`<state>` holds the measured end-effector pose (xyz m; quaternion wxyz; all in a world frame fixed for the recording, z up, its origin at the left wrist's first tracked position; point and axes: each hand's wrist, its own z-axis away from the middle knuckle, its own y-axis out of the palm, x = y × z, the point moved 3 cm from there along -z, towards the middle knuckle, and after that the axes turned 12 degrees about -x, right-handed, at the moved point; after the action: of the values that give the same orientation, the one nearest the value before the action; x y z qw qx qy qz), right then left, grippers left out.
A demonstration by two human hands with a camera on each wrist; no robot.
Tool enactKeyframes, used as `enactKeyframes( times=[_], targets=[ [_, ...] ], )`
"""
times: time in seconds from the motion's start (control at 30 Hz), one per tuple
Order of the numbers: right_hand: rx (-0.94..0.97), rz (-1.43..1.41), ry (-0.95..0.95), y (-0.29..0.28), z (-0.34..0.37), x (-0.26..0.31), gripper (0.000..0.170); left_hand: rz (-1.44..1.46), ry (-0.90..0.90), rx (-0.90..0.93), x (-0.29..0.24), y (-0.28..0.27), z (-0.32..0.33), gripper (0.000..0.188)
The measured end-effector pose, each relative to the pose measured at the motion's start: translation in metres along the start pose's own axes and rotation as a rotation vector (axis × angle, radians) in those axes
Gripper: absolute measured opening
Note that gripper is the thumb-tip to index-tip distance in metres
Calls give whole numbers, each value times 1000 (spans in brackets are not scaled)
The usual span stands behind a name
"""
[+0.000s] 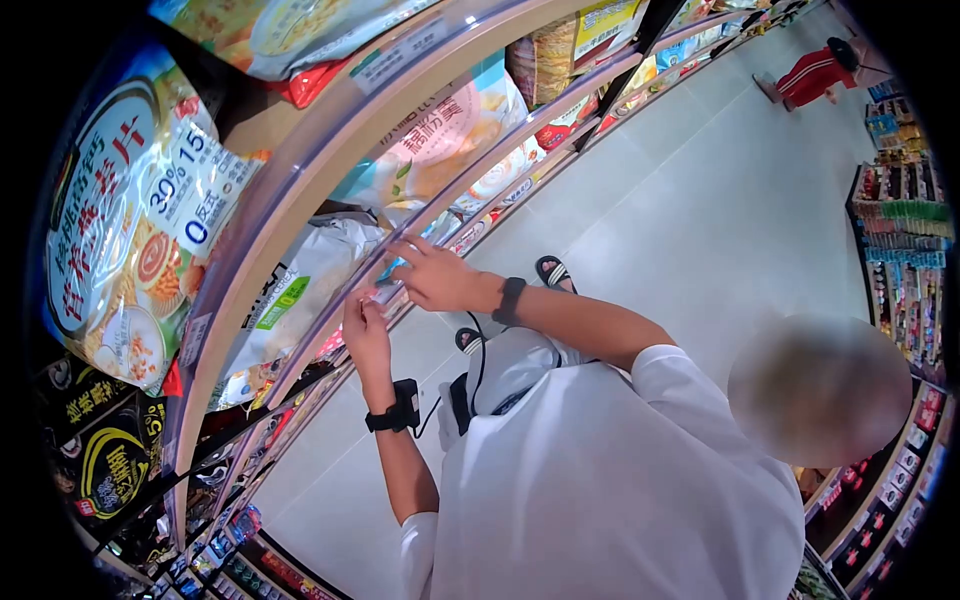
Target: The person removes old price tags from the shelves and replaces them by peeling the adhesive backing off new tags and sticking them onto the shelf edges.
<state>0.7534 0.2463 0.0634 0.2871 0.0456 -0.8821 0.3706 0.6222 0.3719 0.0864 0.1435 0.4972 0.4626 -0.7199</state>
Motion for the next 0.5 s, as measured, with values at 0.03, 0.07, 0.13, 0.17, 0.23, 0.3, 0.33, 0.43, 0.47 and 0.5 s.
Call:
enactKeyframes(
  times=[0.03, 0.07, 0.13, 0.17, 0.23, 0.3, 0.33, 0.43, 0.47, 0.5],
  targets=[
    [31, -58, 92, -15, 0, -13, 21, 94, 7, 26, -17, 8, -3, 27],
    [63, -114, 177, -42, -5, -28, 20, 192, 16, 49, -36, 21, -6, 34],
    [-47, -218, 273, -101, -11, -57, 18, 255, 60, 34, -63, 41, -15, 53],
    [-101, -227, 341, -124, -9, -82, 22, 221, 99, 0, -74, 54, -24, 66],
    [-185, -222, 506, -174, -12, -123, 30, 39, 203, -10, -79, 79, -47, 110],
    [-260, -228, 524, -208, -16, -155, 38, -36, 353, -183, -57, 105, -64, 118],
    [-295, -234, 532, -218, -19, -169, 42, -76, 425, -273, -54, 114, -66, 122],
    [15, -256, 498, -213, -36, -180, 33, 112, 287, -261, -78, 140, -51, 131],
    [170, -284, 501, -208, -46, -178, 30, 212, 259, -295, -82, 144, -50, 132],
    [239, -230, 380, -207, -58, -167, 28, 209, 263, -313, -81, 146, -53, 130]
  ],
)
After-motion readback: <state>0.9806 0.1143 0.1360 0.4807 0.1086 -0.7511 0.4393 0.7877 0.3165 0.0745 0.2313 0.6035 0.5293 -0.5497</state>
